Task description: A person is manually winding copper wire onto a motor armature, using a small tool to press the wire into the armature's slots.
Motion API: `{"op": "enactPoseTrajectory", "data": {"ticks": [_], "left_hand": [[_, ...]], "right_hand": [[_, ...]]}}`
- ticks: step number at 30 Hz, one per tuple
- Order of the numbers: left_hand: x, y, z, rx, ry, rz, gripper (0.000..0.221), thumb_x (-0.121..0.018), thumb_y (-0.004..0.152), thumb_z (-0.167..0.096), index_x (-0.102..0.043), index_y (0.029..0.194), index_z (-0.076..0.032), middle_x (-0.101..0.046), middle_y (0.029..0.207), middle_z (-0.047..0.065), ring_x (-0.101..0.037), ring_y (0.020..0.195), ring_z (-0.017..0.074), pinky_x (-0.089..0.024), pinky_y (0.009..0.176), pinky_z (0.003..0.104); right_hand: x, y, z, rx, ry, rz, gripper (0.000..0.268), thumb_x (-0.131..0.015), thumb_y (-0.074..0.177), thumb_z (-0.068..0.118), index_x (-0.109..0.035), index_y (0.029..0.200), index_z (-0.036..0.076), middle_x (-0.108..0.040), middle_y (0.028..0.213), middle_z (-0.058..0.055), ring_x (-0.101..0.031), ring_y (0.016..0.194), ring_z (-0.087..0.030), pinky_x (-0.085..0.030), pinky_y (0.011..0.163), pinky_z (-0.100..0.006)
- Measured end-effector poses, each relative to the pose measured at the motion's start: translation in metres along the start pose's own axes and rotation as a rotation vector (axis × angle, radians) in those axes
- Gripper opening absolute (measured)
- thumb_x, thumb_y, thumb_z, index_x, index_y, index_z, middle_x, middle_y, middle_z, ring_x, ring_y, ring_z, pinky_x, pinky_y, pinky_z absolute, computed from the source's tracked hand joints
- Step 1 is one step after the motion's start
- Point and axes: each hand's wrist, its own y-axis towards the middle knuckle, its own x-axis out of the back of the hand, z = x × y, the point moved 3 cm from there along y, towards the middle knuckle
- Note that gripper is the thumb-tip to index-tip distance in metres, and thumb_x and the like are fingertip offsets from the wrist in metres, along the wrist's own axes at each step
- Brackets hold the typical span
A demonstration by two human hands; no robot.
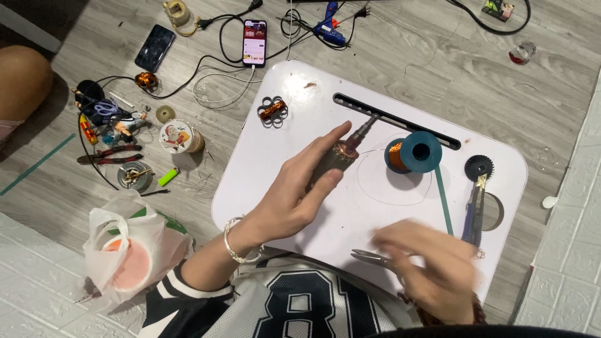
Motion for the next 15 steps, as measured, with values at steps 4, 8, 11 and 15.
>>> {"op": "enactPoseTrajectory", "data": {"ticks": [4, 8, 11, 15], "left_hand": [[-0.001, 0.005, -0.021, -0.055, 0.01, 0.009, 0.054, -0.049, 0.098, -0.009, -0.035, 0.149, -0.001, -0.067, 0.122, 0.015, -0.062, 0.083, 0.0185, -0.048, 0.072, 0.029], [-0.002, 0.01, -0.039, -0.088, 0.02, 0.003, 0.054, -0.05, 0.096, -0.003, -0.037, 0.148, -0.001, -0.065, 0.117, 0.013, -0.058, 0.081, 0.0178, -0.048, 0.074, 0.029], [-0.002, 0.019, -0.046, -0.135, 0.036, -0.009, 0.054, -0.049, 0.096, -0.001, -0.036, 0.148, -0.001, -0.064, 0.118, 0.013, -0.058, 0.084, 0.019, -0.048, 0.076, 0.029], [0.006, 0.034, -0.058, -0.167, 0.023, -0.041, 0.053, -0.047, 0.096, -0.001, -0.036, 0.148, -0.001, -0.06, 0.118, 0.011, -0.053, 0.081, 0.0181, -0.045, 0.075, 0.029]], "right_hand": [[0.01, 0.028, 0.029, 0.451, -0.617, -0.371, 0.02, -0.076, 0.088, 0.002, -0.069, 0.106, -0.003, -0.071, 0.112, -0.027, -0.067, 0.106, -0.036, -0.058, 0.098, -0.05], [-0.001, 0.066, 0.058, 0.425, -0.607, -0.331, 0.028, -0.082, 0.085, -0.011, -0.072, 0.11, -0.007, -0.068, 0.114, -0.023, -0.066, 0.096, -0.032, -0.056, 0.084, -0.041], [0.0, 0.075, 0.06, 0.441, -0.542, -0.363, 0.021, -0.082, 0.085, -0.013, -0.074, 0.103, -0.008, -0.069, 0.099, -0.018, -0.059, 0.071, -0.019, -0.049, 0.06, -0.029], [0.012, 0.09, 0.067, 0.482, -0.479, -0.422, 0.017, -0.081, 0.083, -0.016, -0.071, 0.095, -0.01, -0.067, 0.092, -0.016, -0.056, 0.064, -0.017, -0.045, 0.056, -0.028]]}}
